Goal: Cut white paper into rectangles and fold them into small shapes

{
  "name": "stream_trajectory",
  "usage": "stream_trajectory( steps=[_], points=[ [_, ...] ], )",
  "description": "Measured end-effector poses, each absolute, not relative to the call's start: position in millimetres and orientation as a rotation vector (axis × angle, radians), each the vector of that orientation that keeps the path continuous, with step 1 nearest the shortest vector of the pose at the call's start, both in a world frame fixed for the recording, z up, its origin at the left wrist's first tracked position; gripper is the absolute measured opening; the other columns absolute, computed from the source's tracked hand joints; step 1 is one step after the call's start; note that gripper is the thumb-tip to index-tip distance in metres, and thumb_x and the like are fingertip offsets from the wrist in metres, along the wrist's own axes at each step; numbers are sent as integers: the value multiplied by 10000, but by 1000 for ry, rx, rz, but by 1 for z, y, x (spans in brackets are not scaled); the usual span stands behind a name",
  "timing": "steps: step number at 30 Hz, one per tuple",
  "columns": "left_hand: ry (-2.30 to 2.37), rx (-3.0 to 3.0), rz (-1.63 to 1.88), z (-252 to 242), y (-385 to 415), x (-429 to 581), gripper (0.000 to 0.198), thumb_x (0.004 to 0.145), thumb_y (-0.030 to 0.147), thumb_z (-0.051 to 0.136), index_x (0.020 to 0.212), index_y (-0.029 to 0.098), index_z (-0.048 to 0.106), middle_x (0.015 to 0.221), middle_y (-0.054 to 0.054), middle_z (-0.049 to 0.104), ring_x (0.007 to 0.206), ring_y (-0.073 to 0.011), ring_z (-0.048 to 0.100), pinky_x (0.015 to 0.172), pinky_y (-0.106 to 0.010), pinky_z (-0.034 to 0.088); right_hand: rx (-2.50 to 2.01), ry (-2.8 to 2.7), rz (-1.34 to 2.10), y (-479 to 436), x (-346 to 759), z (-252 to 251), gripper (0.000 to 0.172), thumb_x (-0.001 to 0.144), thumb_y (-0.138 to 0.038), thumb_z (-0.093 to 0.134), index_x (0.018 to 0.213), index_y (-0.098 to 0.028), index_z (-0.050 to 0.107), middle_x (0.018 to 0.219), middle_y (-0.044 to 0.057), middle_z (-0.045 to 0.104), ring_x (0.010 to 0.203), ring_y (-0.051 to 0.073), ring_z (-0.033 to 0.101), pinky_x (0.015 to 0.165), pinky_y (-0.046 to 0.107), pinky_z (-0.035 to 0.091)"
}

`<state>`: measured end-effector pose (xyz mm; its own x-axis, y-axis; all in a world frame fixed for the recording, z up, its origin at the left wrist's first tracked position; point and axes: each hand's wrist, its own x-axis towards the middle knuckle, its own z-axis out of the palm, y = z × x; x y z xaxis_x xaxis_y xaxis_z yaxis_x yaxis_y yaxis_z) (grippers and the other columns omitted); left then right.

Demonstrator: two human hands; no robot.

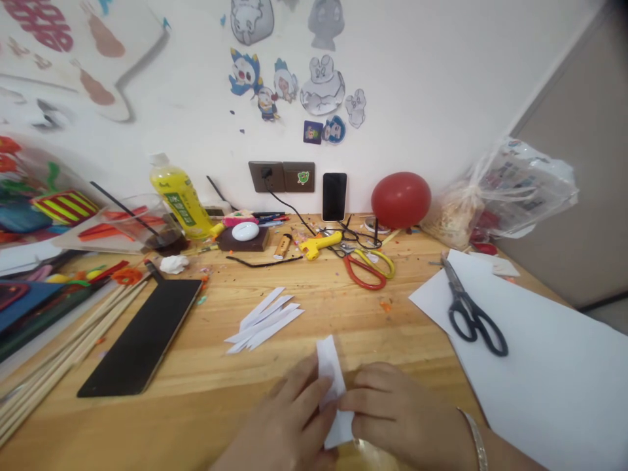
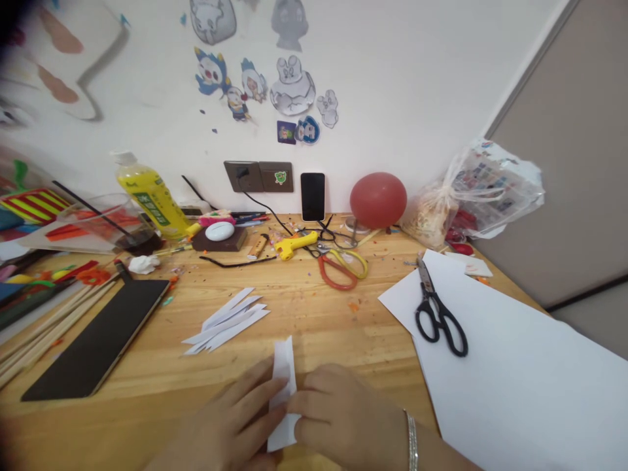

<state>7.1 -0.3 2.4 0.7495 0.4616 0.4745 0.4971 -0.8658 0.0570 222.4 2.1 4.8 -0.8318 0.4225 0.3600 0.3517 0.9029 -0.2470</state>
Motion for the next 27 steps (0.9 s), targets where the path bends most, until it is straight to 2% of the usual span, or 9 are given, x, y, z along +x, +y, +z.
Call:
stream_trajectory(
  steps=[4,8,10,13,16,27],
  points=[
    [-728,-2943,-723,7,1,4,161,900,257,465,909,200,615,887,-12,664,824,-158,571,753,-275,447,-520,-2695,307,6,227,3,159,897,-134,459,787,-180,564,922,4,669,823,139,518,756,292,412],
    [-703,-3109,-661,19,-1,4,243,931,199,389,809,198,599,764,10,638,716,-134,534,659,-253,392,-563,-2642,382,7,227,2,169,891,-117,459,776,-180,565,953,-10,676,814,140,516,739,287,418],
    [-697,-3201,-635,22,-1,5,282,942,202,363,770,194,587,742,16,632,711,-130,525,654,-251,377,-582,-2598,462,7,226,3,155,884,-141,474,775,-181,575,924,3,680,798,142,522,734,280,432],
    [-751,-3284,-615,20,1,7,239,919,185,424,742,198,584,779,35,652,739,-122,531,667,-245,368,-627,-2511,711,10,225,5,127,865,-162,499,783,-173,594,917,37,678,836,140,541,772,258,453],
    [-847,-3326,-761,13,3,8,180,880,186,479,748,215,597,792,35,662,750,-128,548,660,-242,379,-655,-2459,881,13,227,7,139,852,-140,507,763,-169,609,915,52,680,862,135,554,794,253,457],
    [-1381,-3366,-1119,4,2,17,128,757,77,570,722,185,630,787,-25,624,746,-141,576,656,-233,454,-873,-2334,966,13,216,8,91,794,-135,607,715,-177,625,836,25,667,815,128,583,769,259,456]
  ],
)
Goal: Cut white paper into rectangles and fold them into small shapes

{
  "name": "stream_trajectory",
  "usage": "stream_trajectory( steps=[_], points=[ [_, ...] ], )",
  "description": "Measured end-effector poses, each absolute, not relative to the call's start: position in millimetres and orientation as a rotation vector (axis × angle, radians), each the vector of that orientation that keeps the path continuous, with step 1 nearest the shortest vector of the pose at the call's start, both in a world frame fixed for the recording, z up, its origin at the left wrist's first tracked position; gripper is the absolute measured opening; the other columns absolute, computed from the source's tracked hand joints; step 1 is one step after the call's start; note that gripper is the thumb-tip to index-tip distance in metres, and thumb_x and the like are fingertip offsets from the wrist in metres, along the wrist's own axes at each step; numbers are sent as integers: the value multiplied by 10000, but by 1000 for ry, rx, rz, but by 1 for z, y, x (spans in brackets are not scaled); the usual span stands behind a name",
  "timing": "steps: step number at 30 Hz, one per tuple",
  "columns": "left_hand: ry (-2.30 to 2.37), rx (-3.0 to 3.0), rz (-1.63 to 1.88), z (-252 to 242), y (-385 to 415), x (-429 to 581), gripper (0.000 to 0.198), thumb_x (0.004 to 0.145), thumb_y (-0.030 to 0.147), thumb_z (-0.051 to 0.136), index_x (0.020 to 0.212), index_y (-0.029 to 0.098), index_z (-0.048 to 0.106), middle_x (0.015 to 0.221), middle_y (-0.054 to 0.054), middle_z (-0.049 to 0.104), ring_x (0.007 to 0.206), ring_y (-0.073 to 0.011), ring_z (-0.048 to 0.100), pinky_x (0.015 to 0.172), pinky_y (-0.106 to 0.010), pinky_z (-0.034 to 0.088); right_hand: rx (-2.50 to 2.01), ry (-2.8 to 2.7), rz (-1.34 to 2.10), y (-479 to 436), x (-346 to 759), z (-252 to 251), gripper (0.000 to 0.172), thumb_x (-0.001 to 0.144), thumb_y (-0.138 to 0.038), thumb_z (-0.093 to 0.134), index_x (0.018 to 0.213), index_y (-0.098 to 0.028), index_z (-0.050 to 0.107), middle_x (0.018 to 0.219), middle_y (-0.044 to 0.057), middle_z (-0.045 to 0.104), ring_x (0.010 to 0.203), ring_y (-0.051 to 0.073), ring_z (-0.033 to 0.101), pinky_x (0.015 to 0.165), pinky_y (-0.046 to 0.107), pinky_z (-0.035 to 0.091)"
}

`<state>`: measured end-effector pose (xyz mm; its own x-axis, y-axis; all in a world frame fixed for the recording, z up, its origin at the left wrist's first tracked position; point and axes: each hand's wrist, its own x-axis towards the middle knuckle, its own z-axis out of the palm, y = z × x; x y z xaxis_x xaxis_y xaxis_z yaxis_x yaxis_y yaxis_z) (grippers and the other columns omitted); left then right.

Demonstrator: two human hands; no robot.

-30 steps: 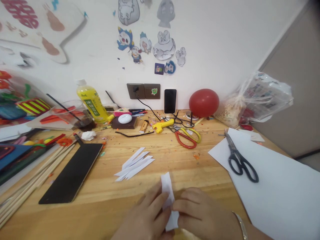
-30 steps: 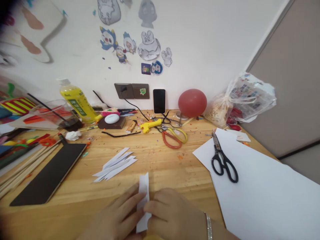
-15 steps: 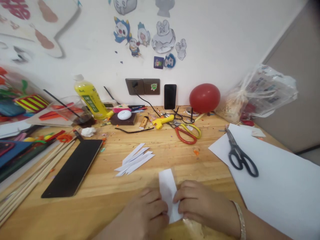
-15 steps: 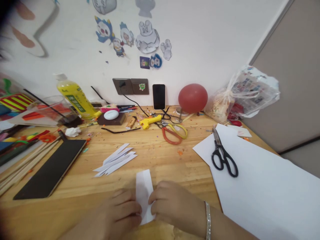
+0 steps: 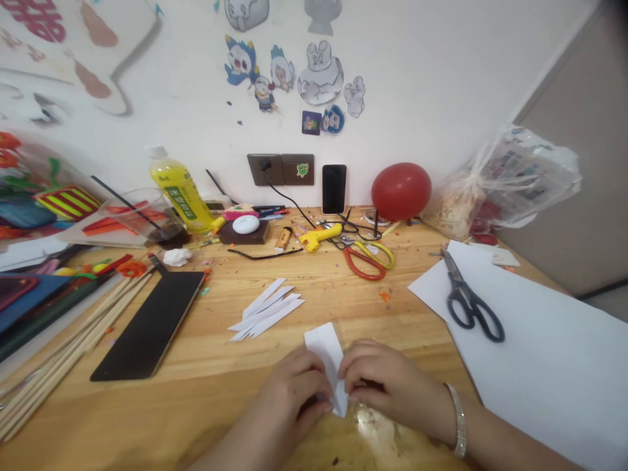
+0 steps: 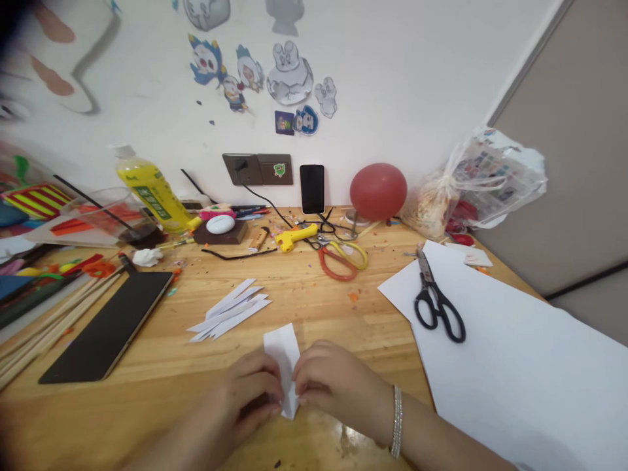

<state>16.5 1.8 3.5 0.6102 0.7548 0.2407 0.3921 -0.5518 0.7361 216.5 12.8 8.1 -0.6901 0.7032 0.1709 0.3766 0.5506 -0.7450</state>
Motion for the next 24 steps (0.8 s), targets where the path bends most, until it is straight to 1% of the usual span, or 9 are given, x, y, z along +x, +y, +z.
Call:
stream_trajectory(
  steps=[6,9,13,18,21,24],
  points=[
    [1031,2108,681,2,0,21,160,714,18,608,677,171,634,752,-21,614,745,-147,572,658,-240,452,-955,-2240,987,11,212,6,99,740,-98,654,692,-178,619,784,5,631,785,131,578,731,252,456],
    [1080,2096,698,-1,-1,24,138,722,39,615,680,170,621,757,-20,601,745,-150,566,660,-251,450,-976,-2249,943,8,210,4,81,754,-119,638,708,-184,618,779,8,618,784,143,564,723,268,453],
    [1107,2110,724,-4,-2,24,115,731,60,611,688,167,605,779,-25,585,749,-154,555,656,-259,448,-1023,-2249,915,7,211,5,82,759,-109,617,722,-182,613,825,22,612,804,149,555,723,274,453],
    [932,2219,664,5,-1,16,117,756,69,588,727,181,601,816,-17,584,804,-150,535,695,-252,428,-827,-2392,1002,11,222,11,76,781,-151,622,714,-185,619,891,24,627,859,147,548,786,282,433],
    [830,2285,548,16,1,11,123,768,90,595,756,209,624,869,-7,590,856,-147,529,740,-253,419,-744,-2514,962,13,226,10,70,797,-186,618,732,-191,643,925,22,619,901,151,525,808,285,415],
    [810,2327,461,25,2,9,130,755,94,621,736,219,648,913,-13,587,891,-156,527,758,-259,421,-751,-2589,907,12,227,10,59,792,-192,629,757,-198,675,944,25,594,891,148,510,795,280,410]
  ],
)
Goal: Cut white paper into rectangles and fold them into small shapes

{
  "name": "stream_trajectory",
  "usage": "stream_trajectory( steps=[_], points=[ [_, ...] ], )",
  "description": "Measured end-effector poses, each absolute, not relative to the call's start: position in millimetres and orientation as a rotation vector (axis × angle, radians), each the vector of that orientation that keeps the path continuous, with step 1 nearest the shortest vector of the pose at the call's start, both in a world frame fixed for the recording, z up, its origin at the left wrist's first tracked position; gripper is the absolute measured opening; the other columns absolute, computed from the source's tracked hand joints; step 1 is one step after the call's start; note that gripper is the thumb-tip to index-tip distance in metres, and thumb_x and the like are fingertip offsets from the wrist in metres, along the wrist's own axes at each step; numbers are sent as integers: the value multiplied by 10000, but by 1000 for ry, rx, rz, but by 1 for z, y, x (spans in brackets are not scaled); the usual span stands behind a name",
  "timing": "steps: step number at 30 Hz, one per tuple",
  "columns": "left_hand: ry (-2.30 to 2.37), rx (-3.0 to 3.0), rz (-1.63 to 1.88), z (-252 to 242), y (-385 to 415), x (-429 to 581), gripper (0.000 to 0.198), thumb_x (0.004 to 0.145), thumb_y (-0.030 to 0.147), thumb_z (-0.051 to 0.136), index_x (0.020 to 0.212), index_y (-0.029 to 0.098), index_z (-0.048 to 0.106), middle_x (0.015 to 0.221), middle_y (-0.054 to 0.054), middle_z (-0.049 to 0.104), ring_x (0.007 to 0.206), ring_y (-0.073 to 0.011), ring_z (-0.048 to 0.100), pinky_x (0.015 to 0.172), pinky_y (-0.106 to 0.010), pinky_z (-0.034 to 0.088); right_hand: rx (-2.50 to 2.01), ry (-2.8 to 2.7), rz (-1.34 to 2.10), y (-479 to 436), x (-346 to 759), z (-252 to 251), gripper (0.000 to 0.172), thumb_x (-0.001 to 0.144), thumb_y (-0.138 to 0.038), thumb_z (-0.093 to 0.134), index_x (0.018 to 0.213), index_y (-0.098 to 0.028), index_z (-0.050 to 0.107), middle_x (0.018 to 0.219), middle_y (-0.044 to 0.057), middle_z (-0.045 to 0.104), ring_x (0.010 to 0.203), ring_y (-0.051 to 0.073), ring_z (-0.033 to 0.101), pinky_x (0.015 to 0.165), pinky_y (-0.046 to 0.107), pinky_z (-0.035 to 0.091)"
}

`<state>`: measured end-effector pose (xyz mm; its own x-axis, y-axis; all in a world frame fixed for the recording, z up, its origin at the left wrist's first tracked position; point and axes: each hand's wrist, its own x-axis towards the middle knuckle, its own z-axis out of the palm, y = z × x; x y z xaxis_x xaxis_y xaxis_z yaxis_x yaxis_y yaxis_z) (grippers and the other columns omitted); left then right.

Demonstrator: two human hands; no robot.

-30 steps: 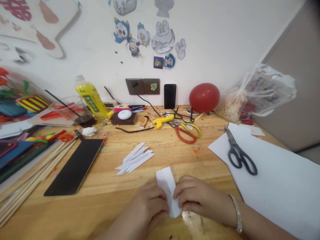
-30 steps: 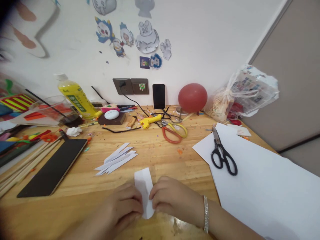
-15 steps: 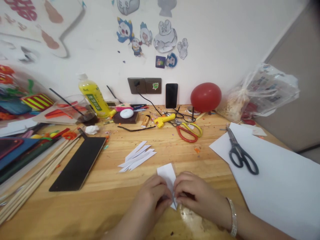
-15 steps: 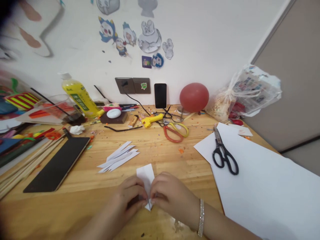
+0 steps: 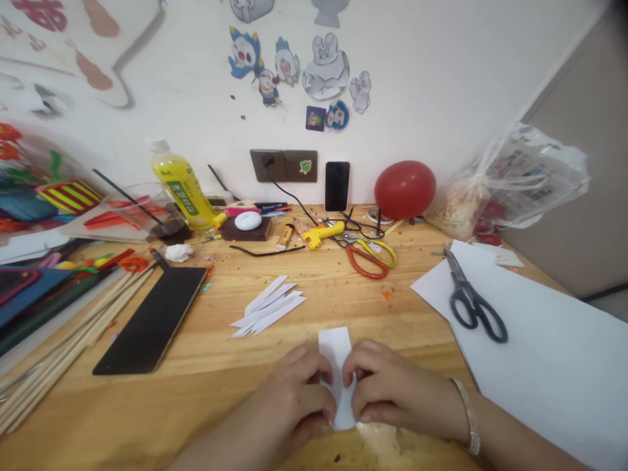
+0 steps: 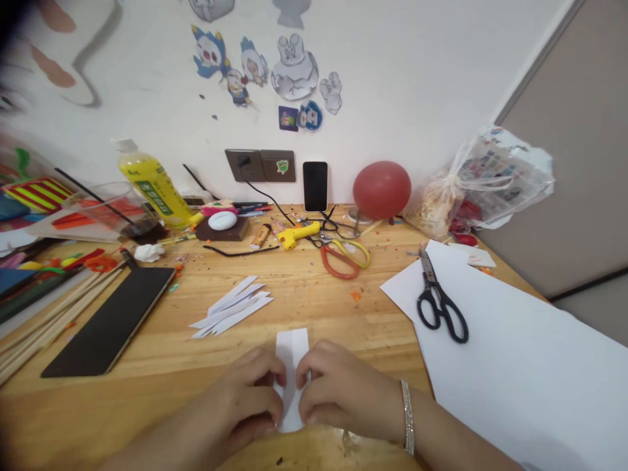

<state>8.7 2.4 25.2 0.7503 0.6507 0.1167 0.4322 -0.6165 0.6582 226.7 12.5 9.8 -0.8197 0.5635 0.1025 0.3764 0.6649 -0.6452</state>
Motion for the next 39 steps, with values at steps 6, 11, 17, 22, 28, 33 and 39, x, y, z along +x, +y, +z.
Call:
stream_trajectory(
  steps=[6,11,17,22,28,33,39],
  points=[
    [781,2267,414,32,5,9,168,775,117,623,823,262,692,942,-17,598,936,-160,534,826,-276,429,-748,-2637,876,12,225,13,104,807,-247,626,862,-251,714,937,27,570,904,152,501,816,290,395],
    [724,2185,486,23,10,7,153,802,136,602,850,253,688,929,-16,619,930,-149,542,837,-276,421,-803,-2535,935,11,221,11,46,781,-243,656,797,-211,685,904,16,588,896,141,522,811,273,394],
    [798,2125,661,10,9,14,117,759,96,625,698,191,654,805,-14,642,811,-141,566,762,-263,424,-988,-2360,977,7,213,8,151,661,-132,739,700,-162,597,811,8,600,820,151,532,741,265,403],
    [970,2148,660,8,1,23,139,725,52,605,693,185,627,775,-16,617,788,-154,551,696,-263,420,-1119,-2319,950,4,210,8,180,631,-119,751,671,-164,581,827,7,570,818,160,517,717,275,397],
    [1021,2182,656,4,-2,24,145,734,51,581,700,190,601,806,-18,606,805,-163,533,696,-278,415,-1190,-2296,966,1,208,11,173,634,-102,725,672,-171,572,835,-1,552,829,159,506,737,290,390],
    [1018,2213,697,2,-4,25,154,722,37,573,710,190,591,812,-17,598,802,-166,521,692,-283,407,-1235,-2271,962,0,206,12,171,640,-76,690,656,-172,550,821,-4,536,826,158,492,721,283,383],
    [1063,2208,717,-1,-5,26,146,710,35,578,688,179,567,788,-17,579,771,-165,515,662,-281,402,-1254,-2268,957,-1,204,12,178,639,-65,684,651,-171,542,810,-11,529,812,149,484,711,275,372]
  ],
)
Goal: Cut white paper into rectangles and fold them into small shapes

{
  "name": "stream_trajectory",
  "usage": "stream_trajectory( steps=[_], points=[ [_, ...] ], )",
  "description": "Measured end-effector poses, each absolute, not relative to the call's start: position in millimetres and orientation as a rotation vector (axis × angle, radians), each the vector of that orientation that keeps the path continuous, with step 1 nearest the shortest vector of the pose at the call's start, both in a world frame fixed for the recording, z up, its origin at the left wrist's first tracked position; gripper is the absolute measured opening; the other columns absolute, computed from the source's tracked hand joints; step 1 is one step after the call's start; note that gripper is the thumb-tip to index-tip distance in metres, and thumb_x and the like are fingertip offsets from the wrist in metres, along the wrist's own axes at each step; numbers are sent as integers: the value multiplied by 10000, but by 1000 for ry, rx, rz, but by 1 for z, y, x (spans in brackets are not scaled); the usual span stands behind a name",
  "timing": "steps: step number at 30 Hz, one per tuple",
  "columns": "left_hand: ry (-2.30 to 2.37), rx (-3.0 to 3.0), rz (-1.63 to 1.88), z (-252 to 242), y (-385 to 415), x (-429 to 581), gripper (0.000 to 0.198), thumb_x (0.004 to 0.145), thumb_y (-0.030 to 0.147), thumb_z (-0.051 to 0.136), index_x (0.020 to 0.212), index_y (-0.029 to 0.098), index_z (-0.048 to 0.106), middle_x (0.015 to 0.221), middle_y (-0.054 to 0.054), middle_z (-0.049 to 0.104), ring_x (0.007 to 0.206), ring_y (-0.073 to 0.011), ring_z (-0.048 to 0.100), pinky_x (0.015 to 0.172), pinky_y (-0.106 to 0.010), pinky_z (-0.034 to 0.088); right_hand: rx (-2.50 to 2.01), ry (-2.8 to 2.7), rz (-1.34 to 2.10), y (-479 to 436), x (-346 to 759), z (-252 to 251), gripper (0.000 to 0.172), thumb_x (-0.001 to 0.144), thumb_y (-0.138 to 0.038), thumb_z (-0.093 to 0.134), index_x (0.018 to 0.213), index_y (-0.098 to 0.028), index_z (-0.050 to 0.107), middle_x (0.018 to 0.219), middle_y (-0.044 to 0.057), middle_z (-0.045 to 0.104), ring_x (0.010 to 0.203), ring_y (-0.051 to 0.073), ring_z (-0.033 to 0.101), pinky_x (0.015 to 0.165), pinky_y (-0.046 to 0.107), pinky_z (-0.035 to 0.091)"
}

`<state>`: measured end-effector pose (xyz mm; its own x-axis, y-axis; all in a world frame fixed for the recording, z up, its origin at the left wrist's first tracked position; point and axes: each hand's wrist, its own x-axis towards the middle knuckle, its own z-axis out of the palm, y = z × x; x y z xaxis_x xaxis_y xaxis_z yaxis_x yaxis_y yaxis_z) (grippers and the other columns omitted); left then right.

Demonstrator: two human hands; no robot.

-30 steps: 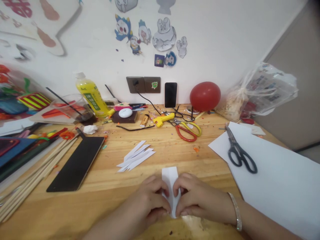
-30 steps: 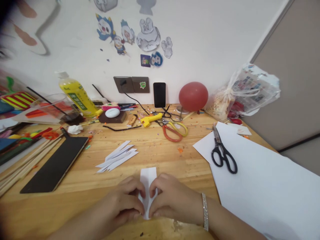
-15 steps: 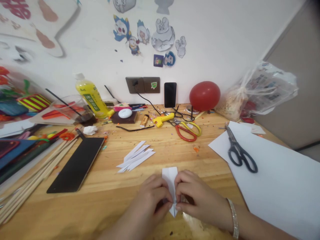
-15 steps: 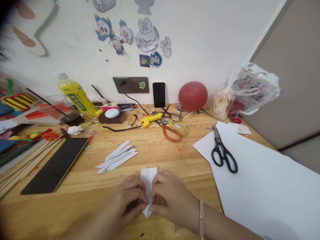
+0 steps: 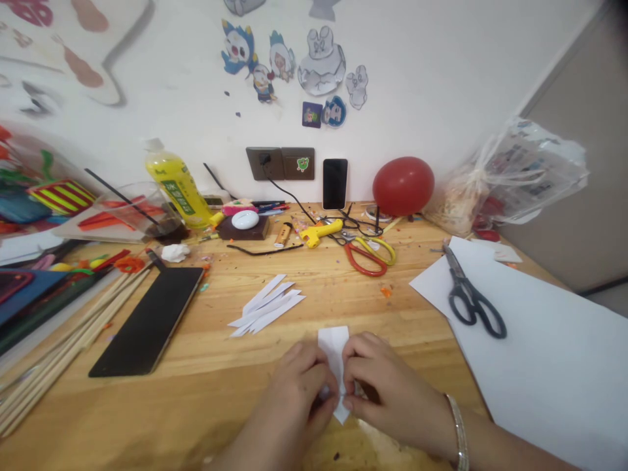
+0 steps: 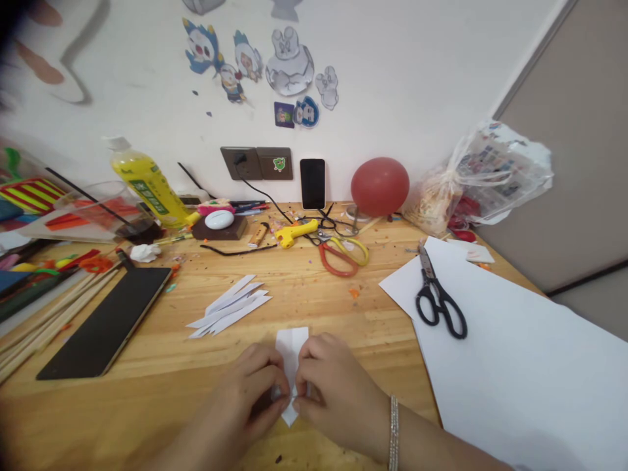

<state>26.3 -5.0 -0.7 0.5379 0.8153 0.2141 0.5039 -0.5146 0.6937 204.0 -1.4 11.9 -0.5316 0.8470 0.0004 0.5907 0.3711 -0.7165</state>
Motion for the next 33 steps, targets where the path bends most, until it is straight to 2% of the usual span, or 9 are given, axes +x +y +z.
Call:
stream_trajectory(
  steps=[6,12,17,20,33],
  points=[
    [1051,2237,709,2,-5,26,147,733,39,590,705,182,574,810,-17,578,793,-166,509,680,-280,402,-1272,-2260,967,-1,204,11,190,631,-54,692,661,-176,550,817,-14,531,821,154,486,718,284,369],
    [973,2463,789,1,-5,24,152,833,141,523,757,211,636,766,-23,566,725,-163,490,605,-272,362,-1307,-2228,969,-1,205,9,219,612,-72,738,686,-181,564,839,-9,538,846,168,498,732,295,376],
    [986,2340,781,-3,-2,24,87,771,160,632,698,204,646,742,-11,591,738,-161,524,637,-270,389,-1273,-2309,935,1,205,10,181,658,-166,750,702,-181,575,852,0,542,850,174,493,744,308,371],
    [1016,2288,768,-4,-2,26,96,754,128,632,689,198,643,755,-11,595,746,-162,530,647,-275,393,-1277,-2332,910,0,205,11,179,669,-202,747,701,-184,572,864,0,541,857,177,489,746,314,368],
    [1136,2184,738,-3,-1,32,129,679,104,698,657,177,594,699,1,583,718,-164,513,640,-277,366,-1277,-2390,870,1,205,10,208,644,-221,774,729,-189,587,868,-2,537,852,176,483,740,307,357]
  ],
)
